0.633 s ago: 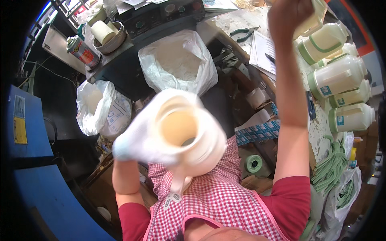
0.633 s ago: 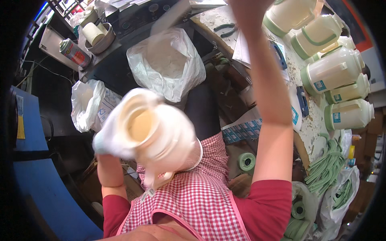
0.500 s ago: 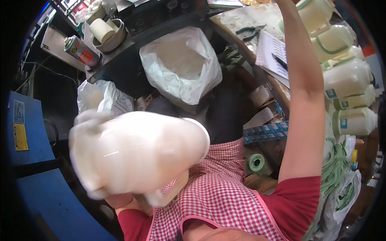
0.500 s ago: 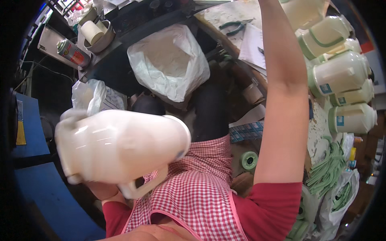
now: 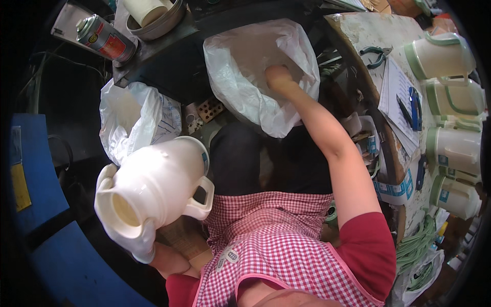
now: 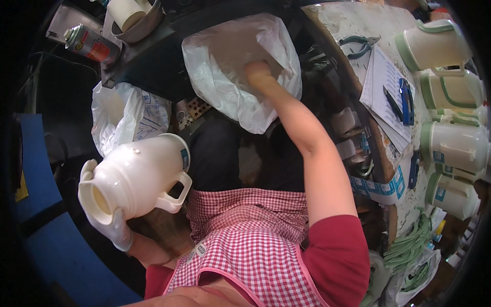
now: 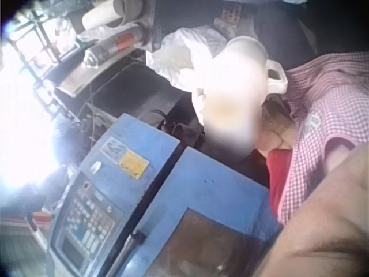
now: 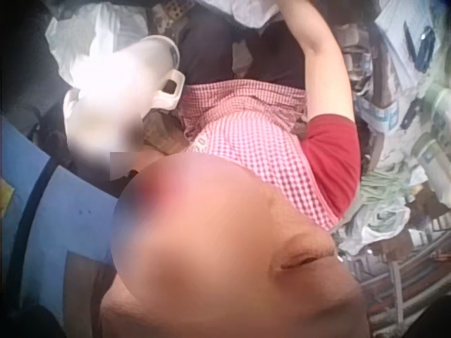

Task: The person repeatedly assembles white plastic pitchers by attaching green lids and handles, then applying blue labels to the sides. They handle each pitcher one at a time, place the finished units on a nearby table, and continue the cycle with additional components.

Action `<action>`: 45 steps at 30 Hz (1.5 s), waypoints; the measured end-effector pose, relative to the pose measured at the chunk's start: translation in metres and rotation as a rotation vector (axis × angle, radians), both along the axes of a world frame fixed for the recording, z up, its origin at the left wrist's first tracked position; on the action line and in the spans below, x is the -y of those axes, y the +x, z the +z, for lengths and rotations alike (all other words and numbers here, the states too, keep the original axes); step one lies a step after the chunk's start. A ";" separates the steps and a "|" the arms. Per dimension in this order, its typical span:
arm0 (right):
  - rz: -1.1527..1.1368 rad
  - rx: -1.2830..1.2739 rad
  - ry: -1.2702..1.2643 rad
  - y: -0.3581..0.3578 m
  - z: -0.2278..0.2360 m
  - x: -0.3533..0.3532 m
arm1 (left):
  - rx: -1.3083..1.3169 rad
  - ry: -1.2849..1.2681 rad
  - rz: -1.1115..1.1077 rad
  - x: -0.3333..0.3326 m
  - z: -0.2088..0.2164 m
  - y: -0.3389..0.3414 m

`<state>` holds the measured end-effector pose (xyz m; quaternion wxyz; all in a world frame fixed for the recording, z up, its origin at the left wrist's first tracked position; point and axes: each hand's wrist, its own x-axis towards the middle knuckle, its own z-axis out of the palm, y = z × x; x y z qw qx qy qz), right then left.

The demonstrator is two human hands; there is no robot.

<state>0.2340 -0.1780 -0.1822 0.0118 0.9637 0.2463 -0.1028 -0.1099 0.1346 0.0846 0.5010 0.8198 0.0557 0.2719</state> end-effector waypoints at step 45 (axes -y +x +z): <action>0.469 0.070 0.687 -0.299 0.309 0.002 | 0.027 0.414 -0.489 0.111 0.007 0.000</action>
